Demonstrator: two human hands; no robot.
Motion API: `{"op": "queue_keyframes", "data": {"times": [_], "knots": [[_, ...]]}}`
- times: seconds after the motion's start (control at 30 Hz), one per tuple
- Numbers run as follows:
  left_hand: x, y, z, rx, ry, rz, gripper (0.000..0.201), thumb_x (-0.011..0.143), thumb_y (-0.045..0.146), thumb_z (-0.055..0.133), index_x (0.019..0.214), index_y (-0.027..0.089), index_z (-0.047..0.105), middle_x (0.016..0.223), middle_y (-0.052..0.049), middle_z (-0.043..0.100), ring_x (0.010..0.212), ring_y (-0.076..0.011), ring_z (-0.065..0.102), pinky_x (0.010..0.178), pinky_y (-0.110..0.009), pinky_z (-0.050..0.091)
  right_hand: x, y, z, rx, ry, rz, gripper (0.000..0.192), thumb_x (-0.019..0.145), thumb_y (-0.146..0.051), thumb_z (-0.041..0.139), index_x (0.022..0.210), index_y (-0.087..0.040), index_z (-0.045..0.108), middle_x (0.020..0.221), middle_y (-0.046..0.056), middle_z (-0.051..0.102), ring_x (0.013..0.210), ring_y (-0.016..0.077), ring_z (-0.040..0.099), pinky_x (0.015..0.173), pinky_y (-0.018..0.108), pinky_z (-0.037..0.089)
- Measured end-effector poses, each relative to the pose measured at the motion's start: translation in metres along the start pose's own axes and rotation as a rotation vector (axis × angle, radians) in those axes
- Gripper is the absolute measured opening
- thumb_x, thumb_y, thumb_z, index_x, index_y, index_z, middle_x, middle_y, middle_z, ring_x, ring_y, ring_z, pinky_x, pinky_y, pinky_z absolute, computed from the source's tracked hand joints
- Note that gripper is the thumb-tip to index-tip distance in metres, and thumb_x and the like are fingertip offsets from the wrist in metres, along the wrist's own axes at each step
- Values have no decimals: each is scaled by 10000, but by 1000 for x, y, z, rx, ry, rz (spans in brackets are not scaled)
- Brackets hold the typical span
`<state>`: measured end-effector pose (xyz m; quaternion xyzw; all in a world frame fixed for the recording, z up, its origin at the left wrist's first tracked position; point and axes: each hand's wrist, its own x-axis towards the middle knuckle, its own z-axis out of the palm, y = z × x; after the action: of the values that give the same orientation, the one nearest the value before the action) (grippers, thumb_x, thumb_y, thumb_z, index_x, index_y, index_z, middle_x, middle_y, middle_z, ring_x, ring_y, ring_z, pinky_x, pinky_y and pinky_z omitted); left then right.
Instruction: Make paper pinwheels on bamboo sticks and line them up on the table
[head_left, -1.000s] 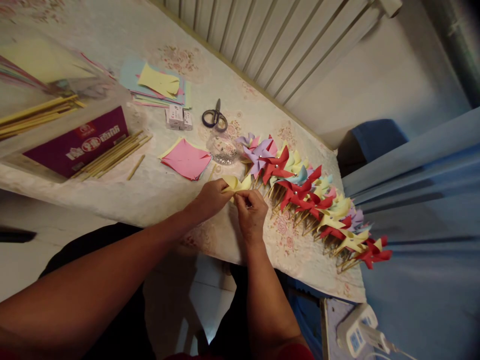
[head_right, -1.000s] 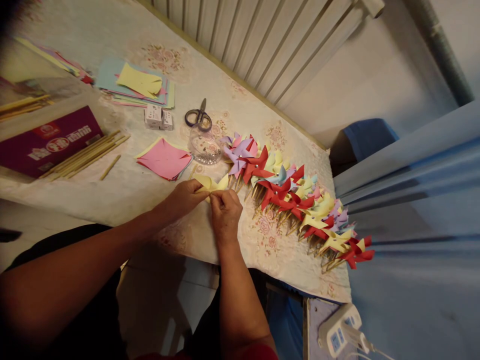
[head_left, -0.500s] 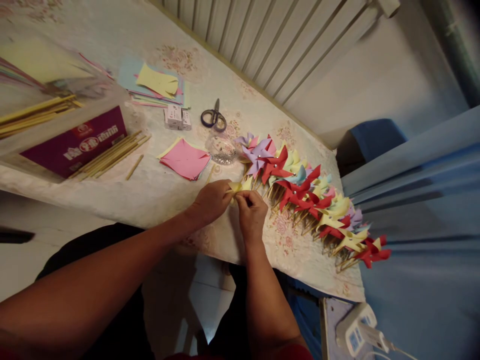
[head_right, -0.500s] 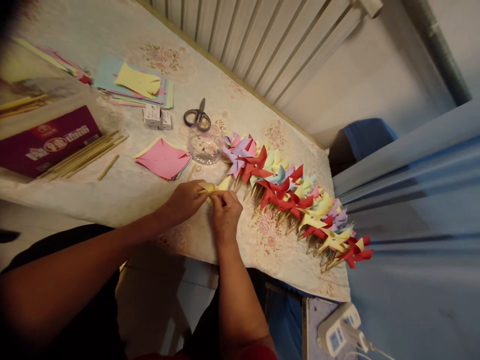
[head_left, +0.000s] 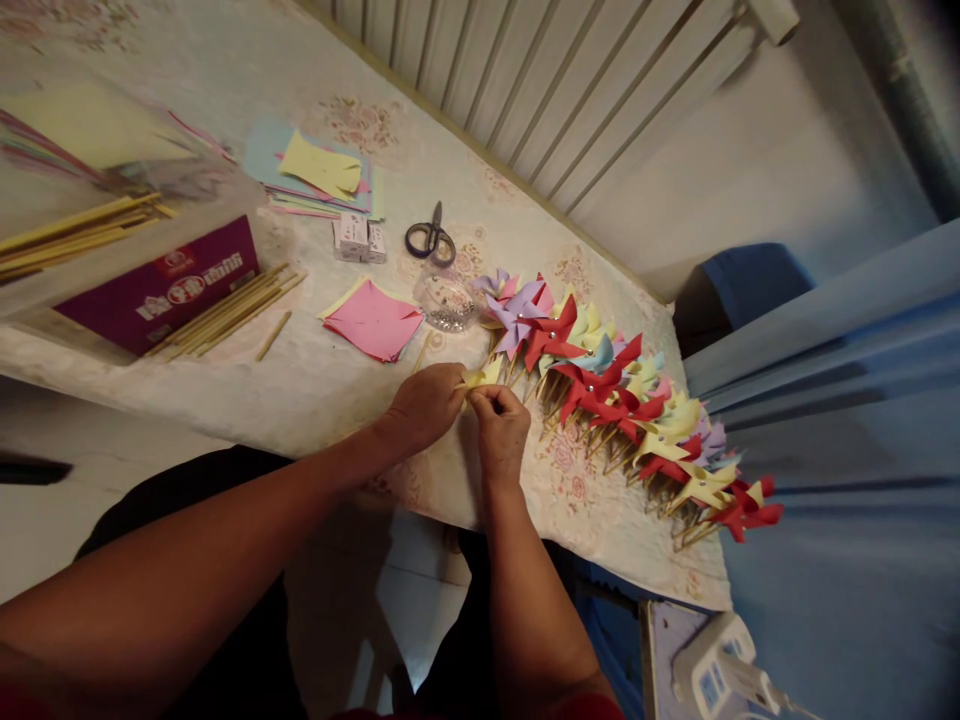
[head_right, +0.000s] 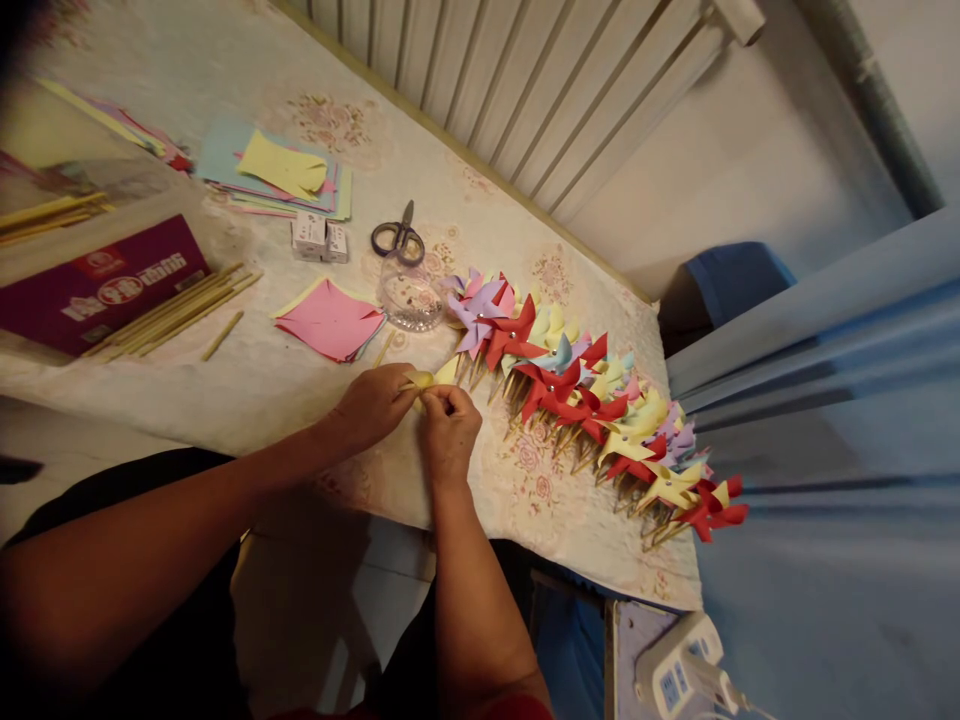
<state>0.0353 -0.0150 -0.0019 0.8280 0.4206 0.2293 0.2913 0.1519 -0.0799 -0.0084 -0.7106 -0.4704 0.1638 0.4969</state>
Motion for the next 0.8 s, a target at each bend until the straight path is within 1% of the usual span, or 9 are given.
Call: {"op": "queue_keyframes", "data": {"times": [0.07, 0.17, 0.23, 0.43, 0.5, 0.6, 0.67, 0.73, 0.8], "knots": [[0, 0, 0, 2, 1, 1, 147, 857, 183, 434, 780, 181, 559, 812, -80, 649, 805, -211, 600, 761, -306, 458, 0, 0, 0, -34, 8, -47, 173, 829, -280, 597, 690, -190, 648, 651, -21, 585, 631, 147, 517, 641, 276, 412], [0, 0, 0, -22, 6, 19, 165, 876, 204, 426, 786, 183, 562, 815, -78, 651, 807, -209, 600, 773, -310, 462, 0, -1, -2, -152, 20, -250, 184, 852, -253, 566, 696, -202, 649, 720, 5, 609, 730, 164, 542, 733, 298, 420], [0, -1, 1, -26, 2, 25, 166, 877, 204, 424, 790, 183, 564, 833, -81, 656, 826, -211, 604, 785, -312, 463, 0, -1, -2, -162, 25, -288, 185, 852, -248, 561, 696, -204, 651, 732, 12, 614, 750, 169, 544, 754, 305, 420], [0, -1, 2, 6, -12, -17, 153, 872, 196, 435, 800, 177, 568, 845, -96, 659, 839, -225, 613, 781, -318, 461, 1, 0, 1, 57, -19, 77, 175, 801, -324, 599, 711, -182, 649, 639, -28, 583, 607, 139, 501, 628, 270, 414], [0, -1, 2, 6, -15, -17, 157, 872, 195, 431, 800, 174, 569, 840, -97, 658, 835, -227, 613, 780, -322, 462, 1, 0, 0, 20, -20, 24, 179, 807, -321, 592, 707, -184, 648, 662, -20, 592, 634, 144, 513, 649, 273, 420], [1, -2, 3, -2, -17, 5, 162, 872, 189, 423, 798, 177, 567, 848, -93, 658, 840, -220, 610, 794, -318, 461, 1, 0, -3, -105, -9, -192, 186, 838, -285, 566, 695, -200, 649, 729, 7, 618, 729, 163, 543, 739, 294, 432], [1, -2, 3, -5, -8, 20, 164, 874, 192, 420, 799, 180, 566, 857, -89, 659, 845, -214, 607, 797, -313, 461, 1, 0, -3, -134, 0, -247, 190, 848, -272, 557, 696, -205, 650, 743, 12, 622, 755, 168, 546, 764, 300, 432], [1, -3, 3, -3, 3, 17, 159, 871, 196, 425, 795, 183, 565, 846, -83, 658, 834, -210, 605, 787, -307, 461, 1, 0, -1, -84, 14, -163, 185, 838, -285, 567, 694, -200, 645, 721, 3, 619, 720, 160, 544, 728, 290, 434], [0, -3, 3, -1, 11, -3, 150, 862, 193, 433, 791, 183, 564, 827, -79, 654, 816, -209, 604, 771, -305, 462, 1, 1, 1, 4, 7, -17, 179, 818, -309, 584, 700, -189, 646, 682, -15, 607, 661, 147, 532, 675, 276, 430]]}}
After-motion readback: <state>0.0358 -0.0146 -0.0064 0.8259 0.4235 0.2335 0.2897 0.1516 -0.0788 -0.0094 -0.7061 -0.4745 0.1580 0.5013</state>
